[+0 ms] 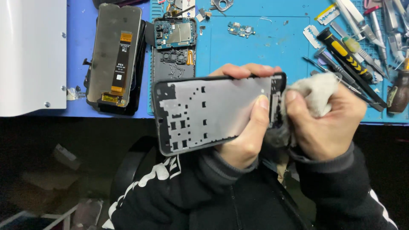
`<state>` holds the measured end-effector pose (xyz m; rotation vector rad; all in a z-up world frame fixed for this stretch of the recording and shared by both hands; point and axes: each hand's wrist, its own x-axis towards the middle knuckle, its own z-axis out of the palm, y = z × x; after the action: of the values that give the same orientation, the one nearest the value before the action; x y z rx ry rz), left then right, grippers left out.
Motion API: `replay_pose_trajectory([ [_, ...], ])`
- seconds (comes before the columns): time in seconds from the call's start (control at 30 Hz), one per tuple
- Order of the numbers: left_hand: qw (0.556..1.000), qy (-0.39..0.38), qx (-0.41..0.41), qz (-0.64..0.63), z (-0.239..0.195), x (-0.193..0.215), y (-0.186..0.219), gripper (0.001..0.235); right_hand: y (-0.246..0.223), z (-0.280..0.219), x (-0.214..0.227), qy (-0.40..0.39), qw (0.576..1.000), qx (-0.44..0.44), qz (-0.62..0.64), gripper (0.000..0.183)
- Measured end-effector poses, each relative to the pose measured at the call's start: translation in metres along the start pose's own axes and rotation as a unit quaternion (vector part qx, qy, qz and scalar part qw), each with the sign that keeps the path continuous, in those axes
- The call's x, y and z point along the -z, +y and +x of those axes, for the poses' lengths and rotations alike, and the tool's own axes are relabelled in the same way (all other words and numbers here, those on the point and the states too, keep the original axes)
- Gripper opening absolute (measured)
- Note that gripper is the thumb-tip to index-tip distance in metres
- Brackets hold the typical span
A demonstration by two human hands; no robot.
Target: Cleaning a smartphone screen assembly using a cloth and a spray of cleaning liquid.
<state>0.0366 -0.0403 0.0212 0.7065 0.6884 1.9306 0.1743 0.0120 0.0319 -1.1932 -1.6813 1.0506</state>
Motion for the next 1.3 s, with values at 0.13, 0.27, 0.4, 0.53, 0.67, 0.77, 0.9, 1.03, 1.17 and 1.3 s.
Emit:
replay_pose_trajectory([
  [0.13, 1.000, 0.000, 0.005, -0.010, -0.004, -0.002, -0.005, 0.035, -0.003, 0.005, 0.000, 0.028, 1.000, 0.002, -0.015, 0.006],
  [0.27, 0.999, 0.012, 0.023, -0.040, 0.002, 0.004, -0.005, 0.035, 0.010, -0.007, -0.002, -0.002, 0.999, 0.006, -0.032, 0.009],
  [0.4, 1.000, 0.002, -0.021, 0.002, -0.007, -0.005, -0.009, 0.032, 0.003, 0.008, 0.002, 0.033, 0.999, 0.004, -0.031, 0.007],
  [0.53, 1.000, 0.008, -0.011, -0.010, 0.002, 0.004, -0.007, 0.035, 0.001, -0.008, -0.004, -0.001, 1.000, -0.007, -0.030, 0.006],
  [0.67, 1.000, 0.008, -0.024, -0.001, -0.001, -0.003, -0.003, 0.033, 0.001, 0.001, 0.002, 0.012, 1.000, -0.002, -0.019, 0.009],
  [0.77, 0.999, 0.007, -0.030, 0.018, -0.003, -0.010, -0.002, 0.036, 0.000, 0.007, 0.000, 0.036, 0.998, -0.009, -0.052, 0.006],
  [0.9, 0.998, -0.001, -0.057, -0.032, 0.014, -0.001, -0.004, 0.041, 0.001, 0.001, -0.004, 0.004, 0.999, 0.028, -0.028, 0.007],
  [1.03, 0.999, 0.028, -0.015, -0.001, 0.009, -0.010, 0.002, 0.041, 0.008, 0.011, -0.003, 0.007, 0.999, 0.029, -0.019, 0.017],
  [1.17, 0.999, 0.031, 0.000, 0.005, 0.011, -0.009, 0.003, 0.041, 0.000, 0.006, -0.008, 0.035, 0.998, 0.047, 0.038, 0.029],
  [1.3, 0.999, 0.050, -0.021, 0.000, 0.017, -0.005, 0.004, 0.042, 0.001, -0.001, -0.008, -0.022, 0.999, 0.014, -0.033, 0.008],
])
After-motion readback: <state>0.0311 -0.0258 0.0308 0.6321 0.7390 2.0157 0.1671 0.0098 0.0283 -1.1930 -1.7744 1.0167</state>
